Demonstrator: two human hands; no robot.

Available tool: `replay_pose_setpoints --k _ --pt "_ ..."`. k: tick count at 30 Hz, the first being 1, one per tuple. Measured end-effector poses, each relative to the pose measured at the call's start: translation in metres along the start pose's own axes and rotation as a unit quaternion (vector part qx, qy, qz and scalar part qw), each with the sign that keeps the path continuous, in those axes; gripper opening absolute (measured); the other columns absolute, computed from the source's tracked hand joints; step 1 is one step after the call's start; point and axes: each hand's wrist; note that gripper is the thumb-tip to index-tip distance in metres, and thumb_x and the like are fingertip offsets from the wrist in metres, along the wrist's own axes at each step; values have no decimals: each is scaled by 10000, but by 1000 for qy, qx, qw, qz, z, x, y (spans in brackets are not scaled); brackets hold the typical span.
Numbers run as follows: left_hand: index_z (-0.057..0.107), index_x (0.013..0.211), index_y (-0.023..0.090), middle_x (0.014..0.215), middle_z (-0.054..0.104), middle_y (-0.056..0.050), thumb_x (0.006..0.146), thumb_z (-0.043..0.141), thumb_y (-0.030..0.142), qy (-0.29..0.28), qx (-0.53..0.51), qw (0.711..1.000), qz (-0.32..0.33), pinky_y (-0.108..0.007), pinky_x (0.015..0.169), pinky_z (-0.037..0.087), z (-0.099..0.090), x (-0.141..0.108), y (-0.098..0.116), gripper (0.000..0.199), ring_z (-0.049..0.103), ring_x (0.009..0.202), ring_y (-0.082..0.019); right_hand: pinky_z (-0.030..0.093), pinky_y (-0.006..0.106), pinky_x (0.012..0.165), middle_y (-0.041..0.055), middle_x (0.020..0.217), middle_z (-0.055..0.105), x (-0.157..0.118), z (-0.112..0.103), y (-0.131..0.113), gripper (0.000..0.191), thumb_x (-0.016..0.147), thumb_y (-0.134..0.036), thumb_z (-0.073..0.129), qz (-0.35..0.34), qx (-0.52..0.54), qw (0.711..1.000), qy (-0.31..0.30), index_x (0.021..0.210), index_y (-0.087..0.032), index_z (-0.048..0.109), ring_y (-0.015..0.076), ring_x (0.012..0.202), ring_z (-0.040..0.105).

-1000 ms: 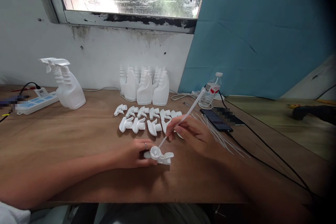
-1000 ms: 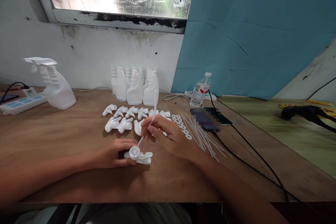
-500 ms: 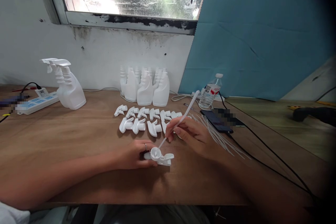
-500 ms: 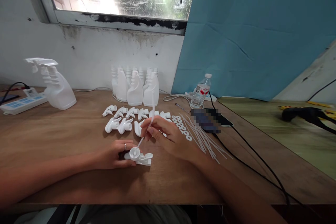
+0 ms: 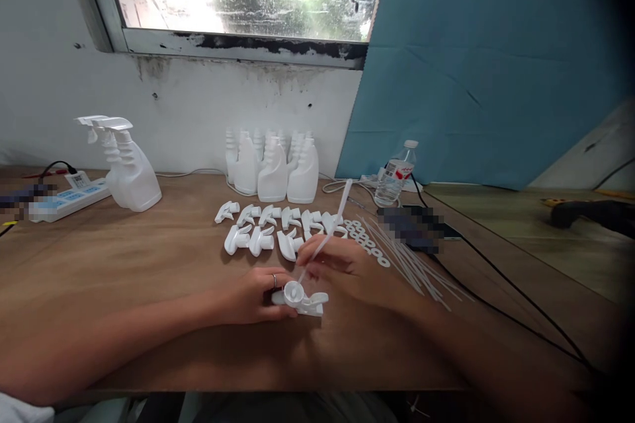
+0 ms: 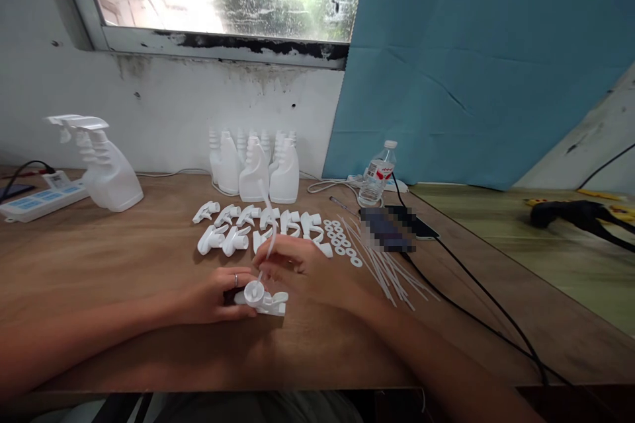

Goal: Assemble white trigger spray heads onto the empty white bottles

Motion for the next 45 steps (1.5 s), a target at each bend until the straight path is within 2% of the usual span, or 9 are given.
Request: replay_pose_setpoints --k 11,17,22,25,27,30,34,41,45 --pt "645 1094 162 969 626 -75 883 612 375 -5 -24 1000 16 -274 784 478 0 0 -5 302 599 860 -181 411 232 582 4 694 575 3 25 22 149 879 -191 563 4 -59 997 -39 732 -171 553 119 639 524" --pt "642 992 149 923 615 -58 885 610 361 9 -32 999 27 -266 781 465 1 1 -4 239 585 856 -176 378 239 589 2 680 545 6 27 17 219 908 -209 506 -22 -125 989 -81 692 -177 496 119 637 492" --pt "644 979 134 858 594 -39 890 584 410 11 -52 998 -18 -248 712 433 1 4 -3 296 550 776 -150 407 219 570 -2 718 567 1 23 19 180 916 -257 557 42 -98 994 -17 757 -174 540 109 639 511" --pt "620 858 115 732 515 -2 875 583 456 25 -94 993 -66 -228 617 369 -1 5 -3 344 455 672 -114 430 228 580 5 747 590 -4 13 23 166 939 -250 539 11 -158 987 27 791 -178 559 107 640 526" --pt "590 786 110 677 457 16 859 591 487 33 -133 985 -105 -219 568 327 -3 6 -1 384 400 631 -97 436 251 590 16 722 587 -7 5 25 170 945 -209 517 -93 -243 963 69 784 -173 558 119 638 525" --pt "593 778 110 645 439 22 849 591 502 35 -166 972 -165 -214 539 317 -6 8 5 399 395 607 -92 478 322 695 86 868 659 -8 -3 24 151 940 -125 460 -287 -380 878 45 934 -137 611 179 805 580" --pt "641 945 116 702 524 5 826 629 417 39 -166 972 -159 -220 577 372 -10 15 17 325 468 645 -109 488 358 796 115 1220 641 -6 -3 20 274 976 -130 404 -369 -497 784 -45 1161 -132 607 202 1025 576" --pt "488 1320 185 752 618 -1 840 625 468 66 -100 988 -98 -221 593 415 -52 44 5 574 548 656 -121 496 350 681 122 1067 674 -4 -9 29 280 916 -101 523 -318 -529 786 36 1190 -87 578 190 816 610" --pt "581 1142 157 861 655 -38 859 599 451 246 74 961 -106 -244 610 450 -100 85 -45 409 566 649 -130 518 366 718 130 1003 672 -2 -23 32 276 885 -99 535 -291 -538 781 124 1159 -123 563 216 825 623"
Point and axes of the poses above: each hand's wrist, its own x-axis towards the middle knuckle, its own z-axis out of the palm, y = z × x
